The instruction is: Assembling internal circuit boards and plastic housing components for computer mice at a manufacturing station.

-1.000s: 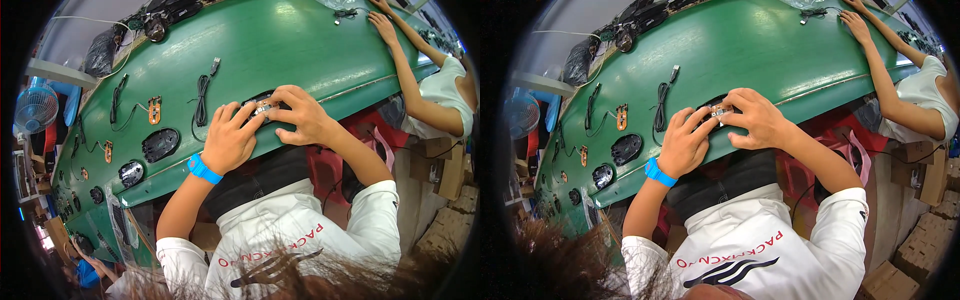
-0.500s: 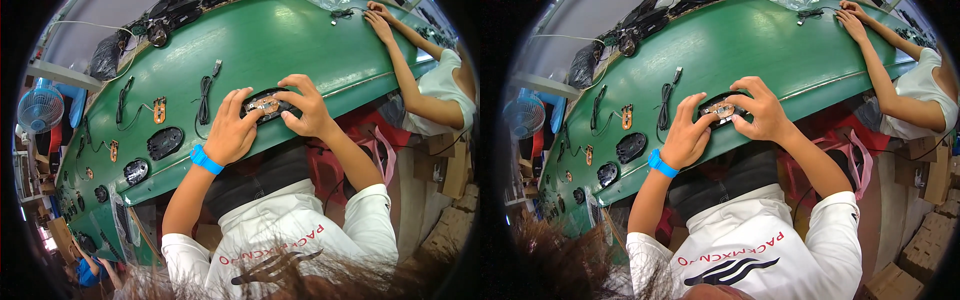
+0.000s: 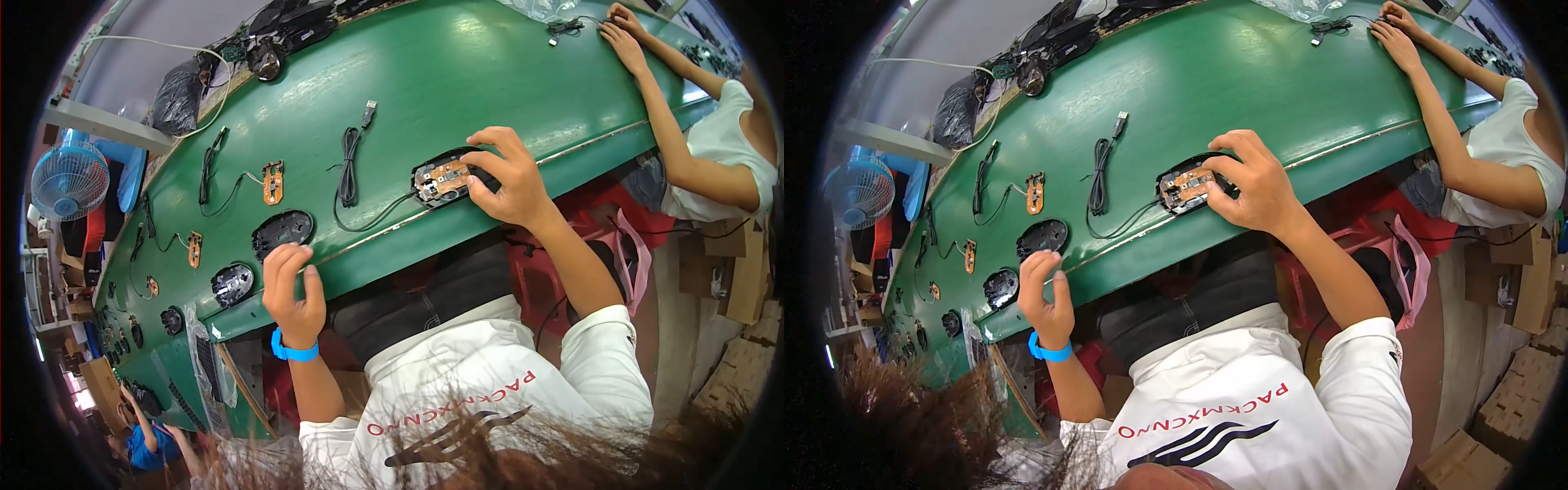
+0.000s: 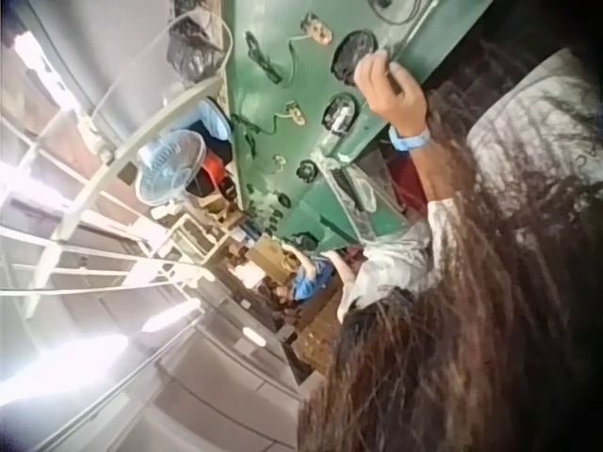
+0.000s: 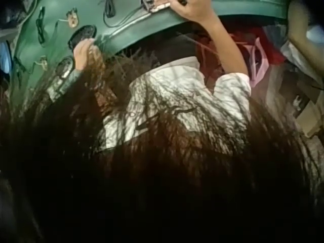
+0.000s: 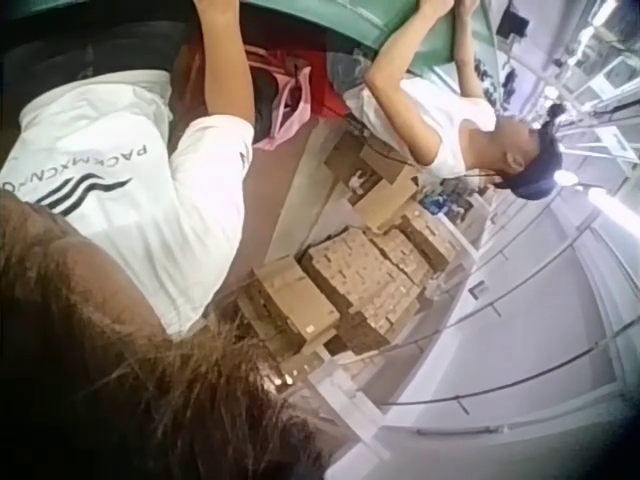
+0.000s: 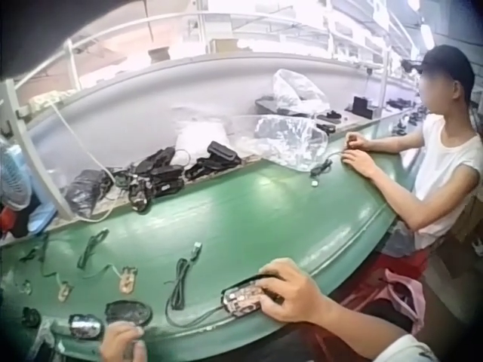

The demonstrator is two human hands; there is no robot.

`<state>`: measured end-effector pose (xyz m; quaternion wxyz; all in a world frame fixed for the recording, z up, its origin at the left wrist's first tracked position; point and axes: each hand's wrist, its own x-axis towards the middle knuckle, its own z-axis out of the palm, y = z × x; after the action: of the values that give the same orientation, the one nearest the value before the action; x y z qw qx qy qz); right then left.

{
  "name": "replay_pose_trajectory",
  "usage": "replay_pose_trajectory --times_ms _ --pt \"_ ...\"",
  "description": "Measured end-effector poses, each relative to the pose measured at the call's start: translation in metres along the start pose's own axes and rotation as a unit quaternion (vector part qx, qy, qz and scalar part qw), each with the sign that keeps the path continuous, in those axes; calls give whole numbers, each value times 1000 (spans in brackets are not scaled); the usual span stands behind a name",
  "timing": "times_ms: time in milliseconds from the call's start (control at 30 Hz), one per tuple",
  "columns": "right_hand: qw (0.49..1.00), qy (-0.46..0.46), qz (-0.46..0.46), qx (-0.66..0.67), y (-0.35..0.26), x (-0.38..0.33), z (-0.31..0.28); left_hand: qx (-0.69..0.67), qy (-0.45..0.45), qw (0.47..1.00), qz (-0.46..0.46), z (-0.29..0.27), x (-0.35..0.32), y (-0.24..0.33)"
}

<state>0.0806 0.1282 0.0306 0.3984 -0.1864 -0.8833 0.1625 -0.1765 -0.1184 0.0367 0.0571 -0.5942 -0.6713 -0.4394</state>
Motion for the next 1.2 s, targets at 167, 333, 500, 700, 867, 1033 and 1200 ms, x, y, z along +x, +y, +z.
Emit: replay_pose_trajectory --times_ms 167,333,500,700,867,1033,1200 --pt "1000 1 8 -16 0 1 -1 8 61 998 -25 7 -17 -14" --pt "1000 -18 -1 -22 4 4 -8 35 131 989 -55 10 -26 -19" --pt "990 -14 56 -125 74 31 -35 70 147 984 -67 13 -37 -23" --pt "888 97 45 -446 241 77 -62 121 148 980 -57 11 -37 -24" --pt "772 12 125 -623 328 91 -100 115 134 983 -47 19 -24 -24" --pt "762 -121 191 -607 332 125 -60 144 154 974 -84 17 -29 -17" --pt "828 -113 193 -514 364 121 -59 144 142 974 -98 15 -28 -18"
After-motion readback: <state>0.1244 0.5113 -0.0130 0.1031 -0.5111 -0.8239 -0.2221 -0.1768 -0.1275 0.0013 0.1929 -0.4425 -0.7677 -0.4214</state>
